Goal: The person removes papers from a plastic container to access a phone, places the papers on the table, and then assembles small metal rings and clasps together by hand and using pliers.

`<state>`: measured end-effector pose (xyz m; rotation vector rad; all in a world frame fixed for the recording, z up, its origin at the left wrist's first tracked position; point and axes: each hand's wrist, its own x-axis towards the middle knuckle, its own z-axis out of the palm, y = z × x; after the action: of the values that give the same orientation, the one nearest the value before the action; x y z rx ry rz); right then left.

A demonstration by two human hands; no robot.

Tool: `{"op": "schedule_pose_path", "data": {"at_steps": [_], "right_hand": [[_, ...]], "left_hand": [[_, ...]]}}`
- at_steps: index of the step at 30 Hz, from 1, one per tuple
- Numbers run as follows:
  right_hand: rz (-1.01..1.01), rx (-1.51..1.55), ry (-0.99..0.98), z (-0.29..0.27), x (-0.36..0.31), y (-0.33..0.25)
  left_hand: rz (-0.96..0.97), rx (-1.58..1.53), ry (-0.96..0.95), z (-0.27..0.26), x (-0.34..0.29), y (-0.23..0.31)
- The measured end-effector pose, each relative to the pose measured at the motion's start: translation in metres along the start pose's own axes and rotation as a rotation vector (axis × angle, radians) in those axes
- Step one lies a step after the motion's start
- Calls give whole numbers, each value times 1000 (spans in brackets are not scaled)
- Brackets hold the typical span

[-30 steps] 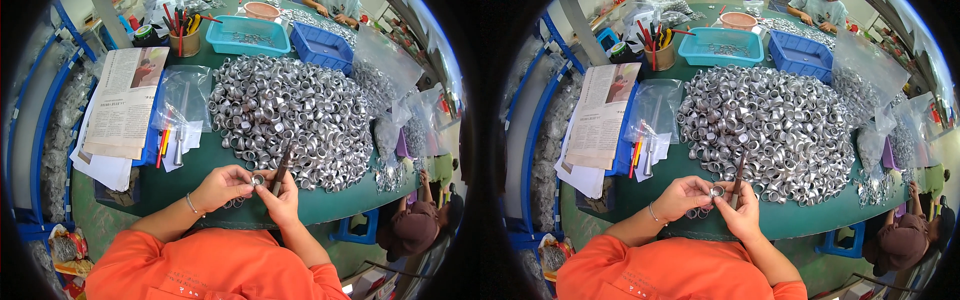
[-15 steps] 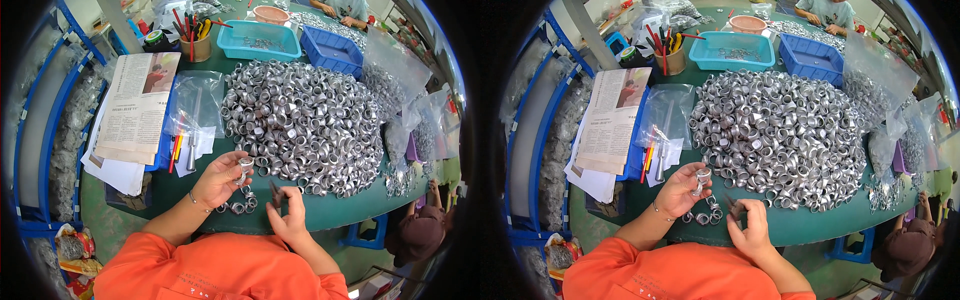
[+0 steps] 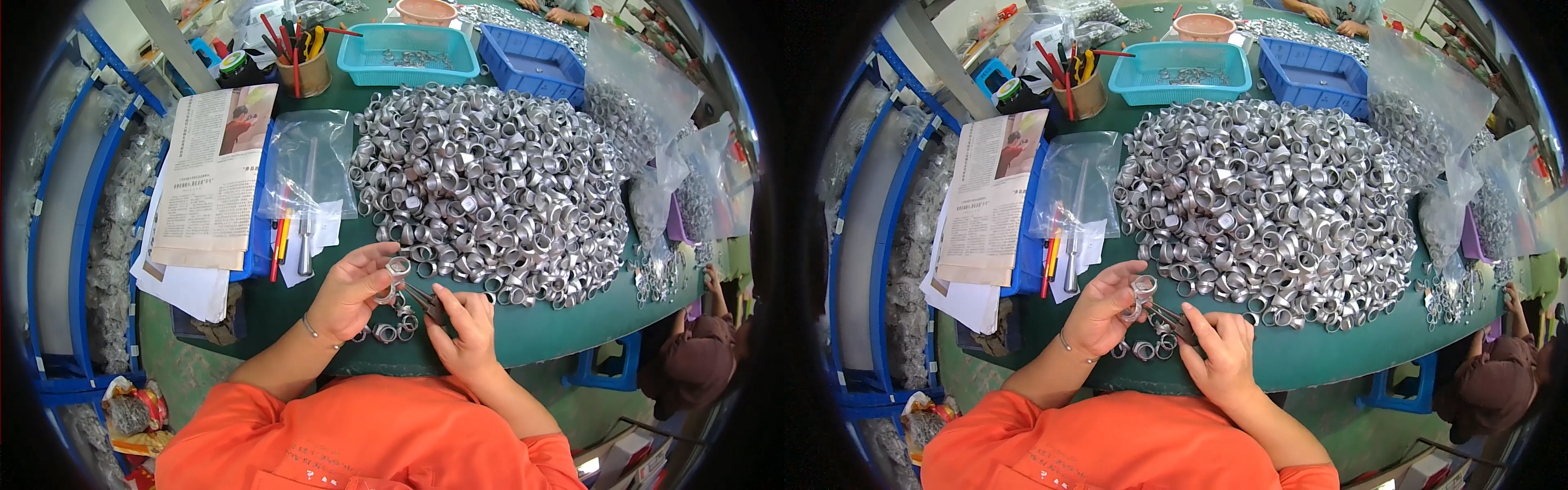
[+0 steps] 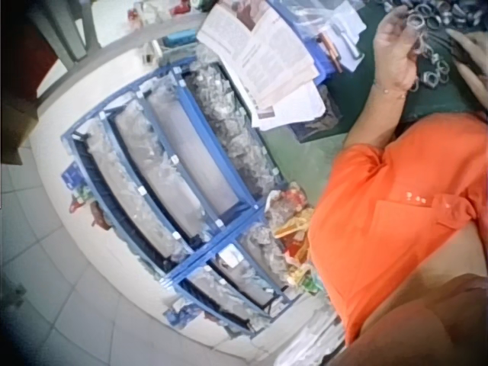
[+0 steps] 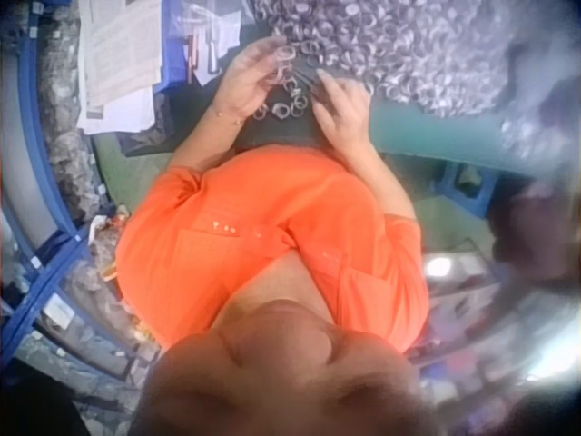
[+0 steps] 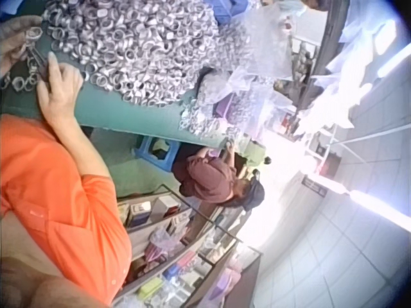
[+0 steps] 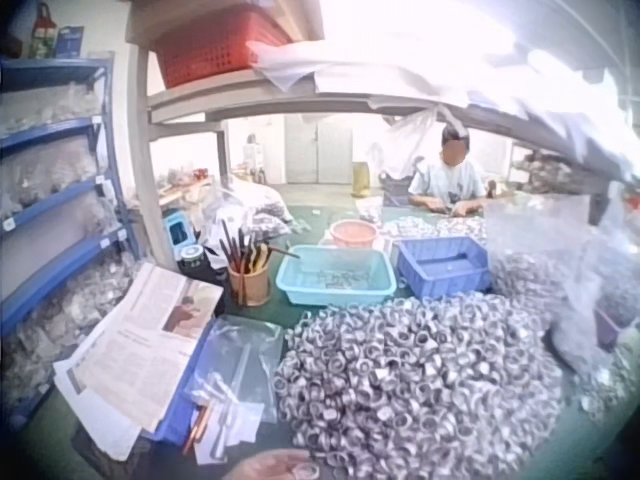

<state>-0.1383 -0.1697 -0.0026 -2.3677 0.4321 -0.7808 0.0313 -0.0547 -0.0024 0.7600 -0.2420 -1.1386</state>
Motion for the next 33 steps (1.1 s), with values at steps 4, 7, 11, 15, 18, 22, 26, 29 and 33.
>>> {"op": "schedule_pose_path", "data": {"at_steps": [4, 7, 11, 15, 18, 22, 26, 29, 33], "right_hand": [[3, -3, -35, -2, 0, -1], [13, -33, -48, -2, 1, -1], [19, -48, -48, -4, 1, 0], [28, -56, -46, -5, 1, 1], [18, -35, -47, -5, 2, 2], [7, -86, -45, -8, 2, -1], [27, -59, -29, -7, 1, -2], [77, 88, 37, -6, 1, -1], [175, 380, 177, -15, 1, 0]], "left_hand": [[29, 138, 36, 6, -2, 2], [55, 146, 24, 10, -3, 2], [89, 175, -7, 12, -5, 3], [183, 294, 6, 12, -7, 5], [159, 317, 9, 12, -6, 6], [78, 246, 11, 10, -7, 8], [58, 196, 57, 11, -7, 6], [27, 158, 104, 9, -9, 7], [334, 766, 60, 1, -2, 22]]}}
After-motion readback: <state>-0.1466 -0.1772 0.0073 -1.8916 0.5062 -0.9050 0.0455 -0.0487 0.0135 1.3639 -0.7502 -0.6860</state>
